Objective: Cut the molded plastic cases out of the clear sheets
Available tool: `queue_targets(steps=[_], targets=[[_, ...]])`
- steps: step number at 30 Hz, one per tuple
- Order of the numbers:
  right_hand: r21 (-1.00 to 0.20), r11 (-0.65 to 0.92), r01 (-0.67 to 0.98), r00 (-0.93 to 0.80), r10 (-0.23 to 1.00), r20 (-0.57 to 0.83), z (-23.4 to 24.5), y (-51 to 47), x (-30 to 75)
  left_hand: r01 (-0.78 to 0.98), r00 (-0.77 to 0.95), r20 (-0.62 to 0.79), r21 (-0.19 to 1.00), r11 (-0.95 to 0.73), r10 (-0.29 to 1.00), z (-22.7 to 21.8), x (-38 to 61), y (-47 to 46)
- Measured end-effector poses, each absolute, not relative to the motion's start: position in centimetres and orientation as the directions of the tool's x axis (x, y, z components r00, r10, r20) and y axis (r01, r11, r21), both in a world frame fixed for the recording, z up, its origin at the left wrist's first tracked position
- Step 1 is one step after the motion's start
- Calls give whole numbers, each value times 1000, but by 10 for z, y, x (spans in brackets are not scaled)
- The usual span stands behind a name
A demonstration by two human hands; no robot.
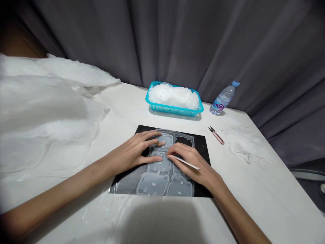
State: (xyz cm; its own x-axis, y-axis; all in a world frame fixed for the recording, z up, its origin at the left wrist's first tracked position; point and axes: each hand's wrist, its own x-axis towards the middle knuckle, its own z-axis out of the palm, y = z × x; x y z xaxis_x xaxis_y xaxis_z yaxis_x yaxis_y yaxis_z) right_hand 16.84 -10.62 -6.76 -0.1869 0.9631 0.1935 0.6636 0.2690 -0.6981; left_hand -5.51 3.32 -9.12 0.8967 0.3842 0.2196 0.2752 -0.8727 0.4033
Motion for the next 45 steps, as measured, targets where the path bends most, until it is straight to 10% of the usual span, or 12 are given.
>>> queue_targets(steps=[9,19,23,29,36,45], targets=[[-494,466,734,-335,881,333,-88,-95,160,272,886,248,405,-873,392,-91,-54,31],[-240,456,857,-337,848,408,-92,-87,155,476,687,156,642,-602,710,-89,-53,17],[-340,460,820,-266,833,485,-82,-84,160,398,721,34,797,-453,692,-87,-47,13],[-680,153,717,318,797,514,-61,-63,203,414,750,-105,845,-339,653,-82,-48,17],[-726,217,653,236,853,466,-50,-91,170,418,565,48,844,-337,823,-69,-54,16],[-807,266,527,-110,963,245,-46,-119,139,52,775,-179,974,222,606,-65,-42,7]])
